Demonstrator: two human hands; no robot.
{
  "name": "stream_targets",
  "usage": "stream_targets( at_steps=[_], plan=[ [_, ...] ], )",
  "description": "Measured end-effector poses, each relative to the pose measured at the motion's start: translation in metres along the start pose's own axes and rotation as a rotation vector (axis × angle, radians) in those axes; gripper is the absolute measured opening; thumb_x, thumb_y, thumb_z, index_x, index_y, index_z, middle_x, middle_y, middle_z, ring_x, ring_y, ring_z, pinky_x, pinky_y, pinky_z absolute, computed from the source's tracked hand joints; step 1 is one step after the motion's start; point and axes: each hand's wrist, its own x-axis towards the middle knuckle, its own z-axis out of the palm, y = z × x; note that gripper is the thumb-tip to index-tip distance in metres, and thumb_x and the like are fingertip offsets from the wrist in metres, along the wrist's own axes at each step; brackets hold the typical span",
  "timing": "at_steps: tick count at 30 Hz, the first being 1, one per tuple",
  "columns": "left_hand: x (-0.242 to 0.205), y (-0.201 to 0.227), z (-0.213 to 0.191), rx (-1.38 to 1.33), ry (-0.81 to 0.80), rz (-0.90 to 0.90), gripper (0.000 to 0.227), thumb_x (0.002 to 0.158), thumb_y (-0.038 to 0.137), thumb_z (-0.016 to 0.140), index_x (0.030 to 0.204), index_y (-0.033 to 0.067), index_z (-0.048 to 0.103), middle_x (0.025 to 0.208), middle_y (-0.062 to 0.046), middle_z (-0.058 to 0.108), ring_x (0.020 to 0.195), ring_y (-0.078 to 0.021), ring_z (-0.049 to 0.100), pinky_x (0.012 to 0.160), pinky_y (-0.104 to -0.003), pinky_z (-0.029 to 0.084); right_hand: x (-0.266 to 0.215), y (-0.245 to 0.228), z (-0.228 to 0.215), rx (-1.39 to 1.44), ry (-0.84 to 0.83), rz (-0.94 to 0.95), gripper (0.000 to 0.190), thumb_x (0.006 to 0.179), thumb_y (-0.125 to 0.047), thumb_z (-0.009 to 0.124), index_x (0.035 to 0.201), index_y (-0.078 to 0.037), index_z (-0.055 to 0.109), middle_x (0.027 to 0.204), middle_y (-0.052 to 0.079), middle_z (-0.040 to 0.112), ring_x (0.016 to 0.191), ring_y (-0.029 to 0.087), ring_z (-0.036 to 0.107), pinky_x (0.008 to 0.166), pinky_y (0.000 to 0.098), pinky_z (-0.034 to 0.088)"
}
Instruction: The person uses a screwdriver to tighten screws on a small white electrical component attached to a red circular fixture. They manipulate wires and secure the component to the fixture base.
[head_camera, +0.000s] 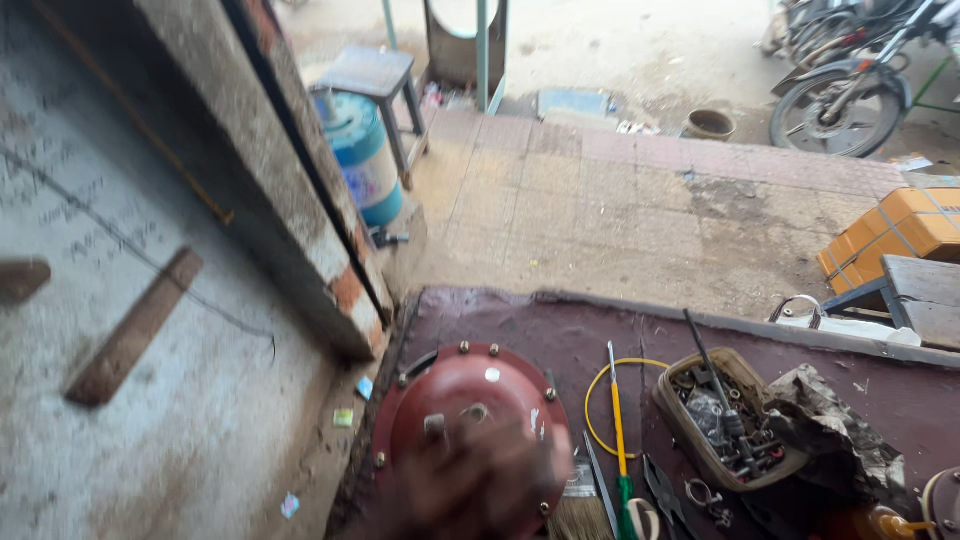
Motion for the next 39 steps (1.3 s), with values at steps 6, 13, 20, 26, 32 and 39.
stream_targets(
  at_steps=[6, 13, 20, 26, 32, 39],
  plan=[
    [0.003, -0.036, -0.042, -0.025, -0.221, 0.076, 0.084, 0.085, 0.039, 0.079, 0.149, -0.0033, 0.046, 0.116, -0.015, 0.069, 0.12, -0.0373, 0.064, 0.108, -0.047, 0.049, 0.023, -0.017, -0.001, 0.194, -0.186, -0.023, 0.015, 0.097, -0.013, 0.066, 0.104, 0.0, 0.064, 0.114, 0.019, 0.079, 0.1, 0.028, 0.077, 0.086, 0.0407, 0.062],
    [-0.019, -0.023, -0.05, -0.023, -0.036, -0.075, 0.048, 0.089, 0.041, 0.077, 0.122, 0.0072, 0.068, 0.113, -0.013, 0.074, 0.106, -0.033, 0.072, 0.094, -0.042, 0.055, 0.082, -0.04, -0.012, 0.25, -0.603, 0.045, 0.014, 0.099, -0.013, 0.064, 0.102, 0.001, 0.063, 0.111, 0.02, 0.081, 0.096, 0.028, 0.078, 0.082, 0.0415, 0.063],
    [-0.01, -0.001, -0.018, 0.245, 0.026, -0.126, 0.018, 0.086, 0.023, 0.07, 0.088, 0.0053, 0.072, 0.085, -0.013, 0.072, 0.081, -0.0307, 0.071, 0.081, -0.047, 0.053, 0.131, -0.044, -0.018, 0.149, -0.885, 0.0, 0.024, 0.097, -0.013, 0.067, 0.114, 0.002, 0.063, 0.115, 0.023, 0.076, 0.107, 0.039, 0.07, 0.091, 0.0487, 0.06],
    [-0.002, -0.015, -0.027, 0.13, -0.083, -0.047, 0.015, 0.083, 0.013, 0.069, 0.092, 0.0021, 0.072, 0.085, -0.016, 0.072, 0.079, -0.0307, 0.073, 0.077, -0.045, 0.056, 0.141, -0.038, -0.023, -0.028, -0.808, -0.038, 0.014, 0.093, -0.009, 0.068, 0.106, -0.003, 0.071, 0.108, 0.018, 0.072, 0.106, 0.032, 0.067, 0.09, 0.0444, 0.058],
    [0.006, -0.027, -0.043, 0.018, -0.271, -0.102, 0.017, 0.084, 0.015, 0.07, 0.099, 0.0073, 0.073, 0.087, -0.013, 0.074, 0.08, -0.0309, 0.075, 0.073, -0.044, 0.059, 0.148, -0.027, -0.017, -0.101, -0.713, -0.054, 0.017, 0.092, -0.009, 0.072, 0.108, -0.005, 0.075, 0.108, 0.009, 0.077, 0.11, 0.028, 0.069, 0.091, 0.0378, 0.062],
    [-0.002, -0.029, -0.047, 0.008, -0.317, -0.132, 0.036, 0.083, 0.02, 0.073, 0.117, 0.0082, 0.068, 0.103, -0.014, 0.074, 0.095, -0.0321, 0.073, 0.082, -0.043, 0.058, 0.169, -0.008, -0.003, -0.121, -0.596, -0.161, 0.023, 0.088, -0.009, 0.075, 0.111, -0.003, 0.075, 0.106, 0.009, 0.078, 0.099, 0.026, 0.075, 0.083, 0.0341, 0.062]
  ],
)
